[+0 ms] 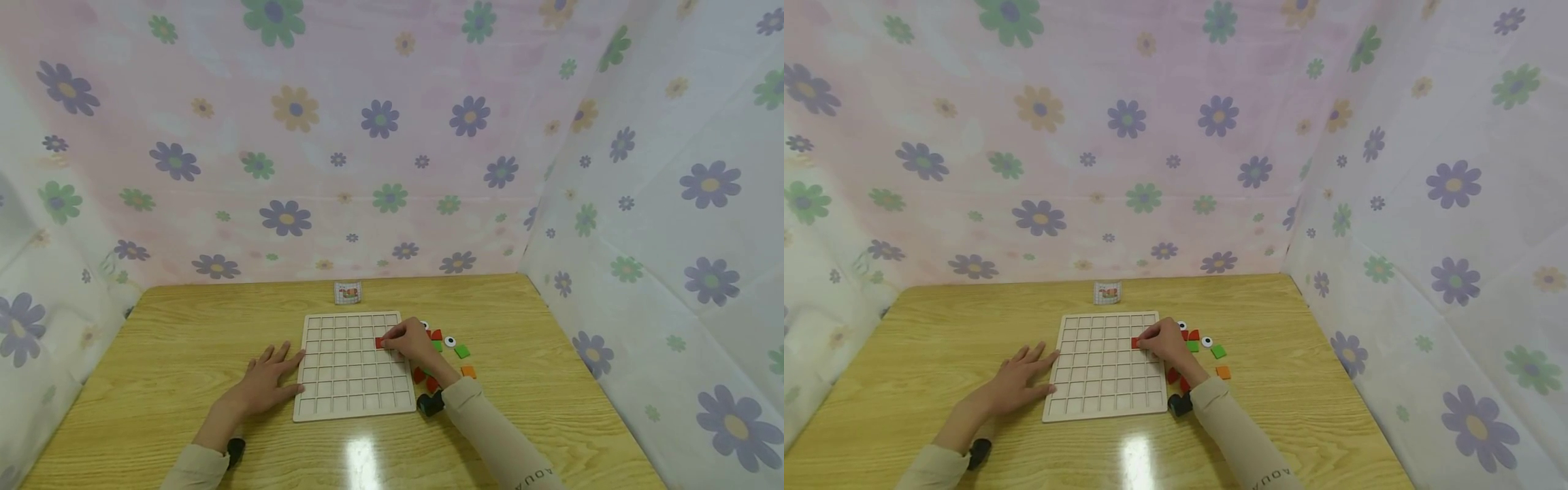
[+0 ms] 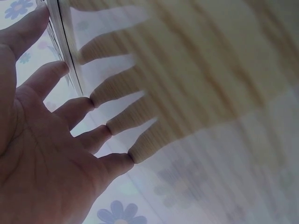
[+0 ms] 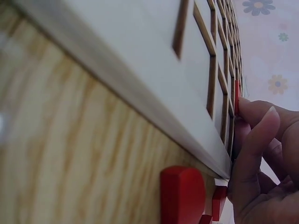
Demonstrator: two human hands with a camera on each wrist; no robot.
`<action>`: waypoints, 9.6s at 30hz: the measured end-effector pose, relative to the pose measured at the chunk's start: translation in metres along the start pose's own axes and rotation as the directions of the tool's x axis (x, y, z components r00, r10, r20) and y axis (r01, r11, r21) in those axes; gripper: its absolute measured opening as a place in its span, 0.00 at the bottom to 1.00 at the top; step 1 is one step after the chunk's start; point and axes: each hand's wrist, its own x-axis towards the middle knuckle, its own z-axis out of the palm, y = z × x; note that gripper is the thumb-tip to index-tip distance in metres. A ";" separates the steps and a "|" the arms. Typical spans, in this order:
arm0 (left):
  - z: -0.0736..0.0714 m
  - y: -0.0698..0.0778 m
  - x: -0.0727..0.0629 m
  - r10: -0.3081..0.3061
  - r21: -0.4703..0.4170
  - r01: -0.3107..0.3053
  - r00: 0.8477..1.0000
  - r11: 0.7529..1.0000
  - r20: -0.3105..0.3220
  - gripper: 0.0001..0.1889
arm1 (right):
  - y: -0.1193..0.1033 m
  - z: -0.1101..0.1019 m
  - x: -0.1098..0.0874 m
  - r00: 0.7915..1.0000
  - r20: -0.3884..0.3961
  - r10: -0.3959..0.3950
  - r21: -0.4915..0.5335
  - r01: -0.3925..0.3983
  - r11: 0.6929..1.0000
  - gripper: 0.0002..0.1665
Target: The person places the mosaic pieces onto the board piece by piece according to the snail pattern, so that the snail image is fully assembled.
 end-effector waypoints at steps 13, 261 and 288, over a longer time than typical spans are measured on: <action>0.002 -0.001 0.004 0.004 0.006 -0.004 1.000 1.000 -0.004 0.38 | -0.003 -0.004 -0.003 1.000 0.021 0.014 0.016 -0.014 1.000 0.06; 0.000 0.002 -0.002 0.011 -0.044 -0.012 0.999 0.999 -0.036 0.38 | -0.008 0.024 0.011 0.991 -0.014 -0.133 -0.199 0.128 0.972 0.06; 0.001 0.000 0.000 0.025 -0.034 -0.027 0.999 0.999 -0.043 0.38 | -0.013 0.025 0.011 0.997 -0.021 -0.074 -0.203 0.069 0.977 0.06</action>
